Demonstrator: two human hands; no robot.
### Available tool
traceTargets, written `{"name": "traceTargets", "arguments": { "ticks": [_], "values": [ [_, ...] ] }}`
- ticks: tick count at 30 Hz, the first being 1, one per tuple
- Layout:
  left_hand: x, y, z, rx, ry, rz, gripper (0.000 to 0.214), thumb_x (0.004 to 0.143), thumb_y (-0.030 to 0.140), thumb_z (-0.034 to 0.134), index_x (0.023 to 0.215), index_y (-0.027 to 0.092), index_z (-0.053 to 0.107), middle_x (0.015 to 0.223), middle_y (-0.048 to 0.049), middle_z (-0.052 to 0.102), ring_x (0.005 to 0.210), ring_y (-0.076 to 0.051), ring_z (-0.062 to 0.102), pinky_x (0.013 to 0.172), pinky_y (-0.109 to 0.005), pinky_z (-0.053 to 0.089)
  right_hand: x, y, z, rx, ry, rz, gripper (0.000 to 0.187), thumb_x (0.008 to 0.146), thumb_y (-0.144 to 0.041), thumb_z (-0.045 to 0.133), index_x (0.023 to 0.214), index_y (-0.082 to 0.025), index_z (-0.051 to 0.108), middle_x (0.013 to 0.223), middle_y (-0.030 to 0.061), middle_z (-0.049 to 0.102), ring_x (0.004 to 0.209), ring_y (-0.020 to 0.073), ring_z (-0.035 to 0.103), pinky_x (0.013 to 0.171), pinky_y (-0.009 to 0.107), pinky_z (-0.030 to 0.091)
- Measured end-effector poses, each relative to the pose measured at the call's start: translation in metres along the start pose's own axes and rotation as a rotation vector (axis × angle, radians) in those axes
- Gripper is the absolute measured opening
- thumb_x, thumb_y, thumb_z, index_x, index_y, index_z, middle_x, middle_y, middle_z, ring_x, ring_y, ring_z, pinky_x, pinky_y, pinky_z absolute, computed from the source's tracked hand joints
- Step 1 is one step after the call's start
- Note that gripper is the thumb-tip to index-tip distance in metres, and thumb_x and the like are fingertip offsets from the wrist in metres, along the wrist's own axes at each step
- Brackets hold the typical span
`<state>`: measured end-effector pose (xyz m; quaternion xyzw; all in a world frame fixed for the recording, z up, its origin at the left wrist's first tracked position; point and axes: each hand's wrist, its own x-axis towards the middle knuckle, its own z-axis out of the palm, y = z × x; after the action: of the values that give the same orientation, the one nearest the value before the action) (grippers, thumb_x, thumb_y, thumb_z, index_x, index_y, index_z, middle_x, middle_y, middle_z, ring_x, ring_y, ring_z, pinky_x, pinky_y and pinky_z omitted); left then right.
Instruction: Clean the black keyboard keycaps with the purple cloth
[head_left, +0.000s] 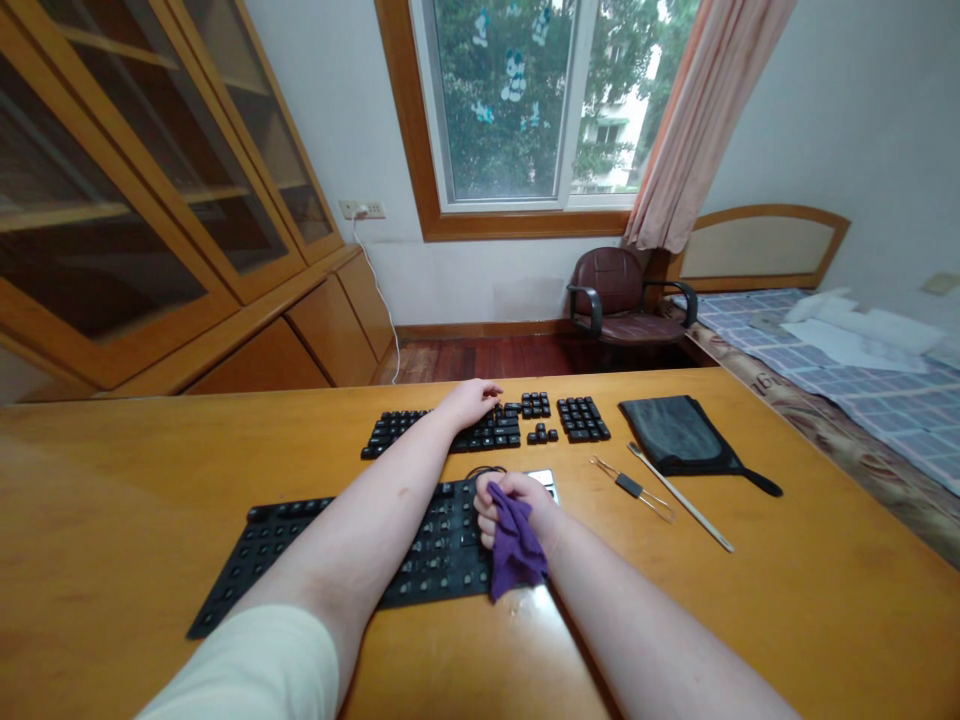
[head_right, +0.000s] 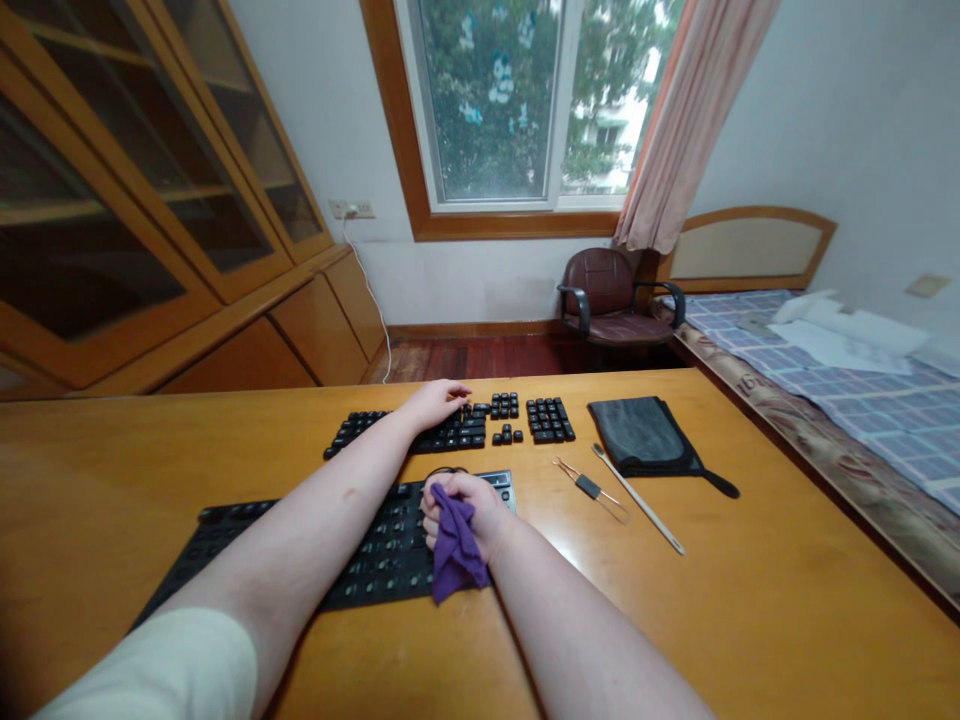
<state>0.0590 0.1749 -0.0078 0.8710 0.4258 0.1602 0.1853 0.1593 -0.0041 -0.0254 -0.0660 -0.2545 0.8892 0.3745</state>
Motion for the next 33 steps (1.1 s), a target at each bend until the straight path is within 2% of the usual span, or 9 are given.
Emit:
{"name": "traceTargets", "arguments": {
  "ticks": [8, 20, 29, 33],
  "values": [
    [0.002, 0.0, 0.007, -0.017, -0.04, -0.012, 0.023, 0.08, 0.028, 0.057, 0.098, 0.021, 0.069, 0.099, -0.0025, 0.071, 0.091, -0.017, 0.064, 0.083, -0.024, 0.048, 0.0, -0.001, 0.001, -0.029, 0.023, 0.003, 0.007, 0.068, -0.024, 0.043, 0.066, -0.018, 0.047, 0.045, -0.0057, 0.039, 0.033, 0.008, 0.028, 0.035, 0.02, 0.024],
    [0.007, -0.012, 0.003, 0.12, 0.096, -0.176, 0.024, 0.077, 0.031, 0.059, 0.098, 0.023, 0.069, 0.094, -0.0043, 0.071, 0.09, -0.02, 0.063, 0.083, -0.029, 0.046, 0.0, 0.0, 0.001, -0.032, 0.032, 0.009, 0.007, 0.067, -0.025, 0.045, 0.065, -0.019, 0.045, 0.046, -0.0061, 0.04, 0.033, 0.0077, 0.029, 0.036, 0.02, 0.024],
    [0.006, -0.013, 0.0, 0.183, 0.097, -0.204, 0.016, 0.074, 0.032, 0.06, 0.079, 0.024, 0.073, 0.092, -0.005, 0.07, 0.094, -0.022, 0.06, 0.09, -0.032, 0.042, 0.0, 0.0, 0.002, -0.041, 0.036, 0.005, 0.007, 0.068, -0.024, 0.042, 0.066, -0.019, 0.045, 0.045, -0.0057, 0.039, 0.033, 0.008, 0.027, 0.036, 0.02, 0.022],
    [0.006, -0.013, 0.001, 0.149, 0.117, -0.201, 0.016, 0.074, 0.029, 0.061, 0.085, 0.023, 0.071, 0.09, -0.0049, 0.07, 0.09, -0.021, 0.061, 0.086, -0.032, 0.045, 0.0, 0.0, 0.001, -0.05, 0.041, 0.005, 0.007, 0.069, -0.025, 0.043, 0.067, -0.019, 0.045, 0.045, -0.0059, 0.039, 0.033, 0.0077, 0.026, 0.036, 0.02, 0.021]
  ]
}}
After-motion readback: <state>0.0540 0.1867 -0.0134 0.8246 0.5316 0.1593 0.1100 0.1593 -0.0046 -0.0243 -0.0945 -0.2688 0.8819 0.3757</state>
